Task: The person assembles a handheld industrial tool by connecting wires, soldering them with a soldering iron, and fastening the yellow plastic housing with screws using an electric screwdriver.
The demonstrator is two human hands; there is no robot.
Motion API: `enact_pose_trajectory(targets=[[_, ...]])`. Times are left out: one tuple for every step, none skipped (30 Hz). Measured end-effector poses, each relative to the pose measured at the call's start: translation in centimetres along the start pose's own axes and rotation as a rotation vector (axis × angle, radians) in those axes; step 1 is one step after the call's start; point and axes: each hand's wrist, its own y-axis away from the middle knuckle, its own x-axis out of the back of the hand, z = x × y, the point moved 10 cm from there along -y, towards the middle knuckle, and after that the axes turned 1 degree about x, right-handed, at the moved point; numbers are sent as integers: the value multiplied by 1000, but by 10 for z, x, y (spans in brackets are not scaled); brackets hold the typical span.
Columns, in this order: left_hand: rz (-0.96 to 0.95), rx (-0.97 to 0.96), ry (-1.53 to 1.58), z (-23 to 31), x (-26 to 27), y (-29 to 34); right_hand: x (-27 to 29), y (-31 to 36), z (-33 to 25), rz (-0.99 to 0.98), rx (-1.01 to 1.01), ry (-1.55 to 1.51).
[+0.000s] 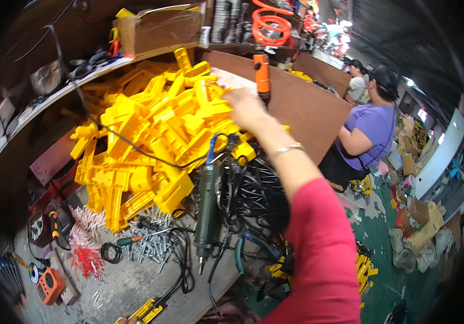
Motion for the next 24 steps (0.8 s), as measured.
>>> enact_pose_trajectory(targets=[[-27, -10, -12, -1, -6, 1, -18, -8, 2, 63, 119, 18], [-17, -39, -14, -1, -8, 4, -43, -22, 4, 7, 53, 26], [-1, -13, -21, -4, -9, 10, -51, -32, -35, -130, 40, 151], [18, -26, -19, -5, -7, 10, -46, -35, -38, -97, 58, 240], [-16, -16, -10, -5, -7, 8, -39, -36, -38, -107, 64, 261], [-13, -25, -14, -3, -6, 7, -23, -36, -41, -116, 72, 280], [-23, -20, -22, -2, -7, 7, -5, -33, -44, -113, 66, 283], [-32, -18, -29, -2, -7, 7, 26, -27, -43, 3, 11, 297], [-29, -34, -30, 1, -7, 6, 62, -16, -44, 118, -49, 314], [-31, -18, -39, 2, -7, 7, 84, -2, -61, 163, -79, 165], [-34, -1, -47, 1, -8, 8, 106, 18, -88, 206, -108, 14], [-40, 5, -52, 0, -8, 10, 105, 37, -124, -28, -171, -296], [-43, 31, -56, -3, -9, 12, 83, 64, -161, -351, -214, -435], [-39, 41, -58, -4, -8, 11, 76, 91, -205, -382, 5, -405], [-39, 31, -62, -2, -9, 10, 69, 119, -238, -535, 61, -458], [-15, 4, -59, 0, -6, 8, 46, 151, -263, -424, 219, -475], [6, -2, -58, 1, -4, 8, 38, 170, -281, -399, 308, -462], [8, -16, -63, 3, -4, 7, 24, 180, -288, -453, 307, -455], [13, -16, -48, 4, -2, 6, 15, 184, -289, -434, 293, -461], [17, -14, -32, 5, 0, 6, 8, 185, -288, -415, 280, -466], [22, -7, -29, 5, 0, 5, 6, 182, -284, -412, 284, -467], [27, -3, -30, 5, -1, 7, 8, 177, -284, -408, 379, -380], [31, 0, -42, 3, -2, 8, 7, 176, -287, -404, 473, -290], [29, -6, -50, 4, -3, 8, 16, 171, -277, -217, 419, -279]])
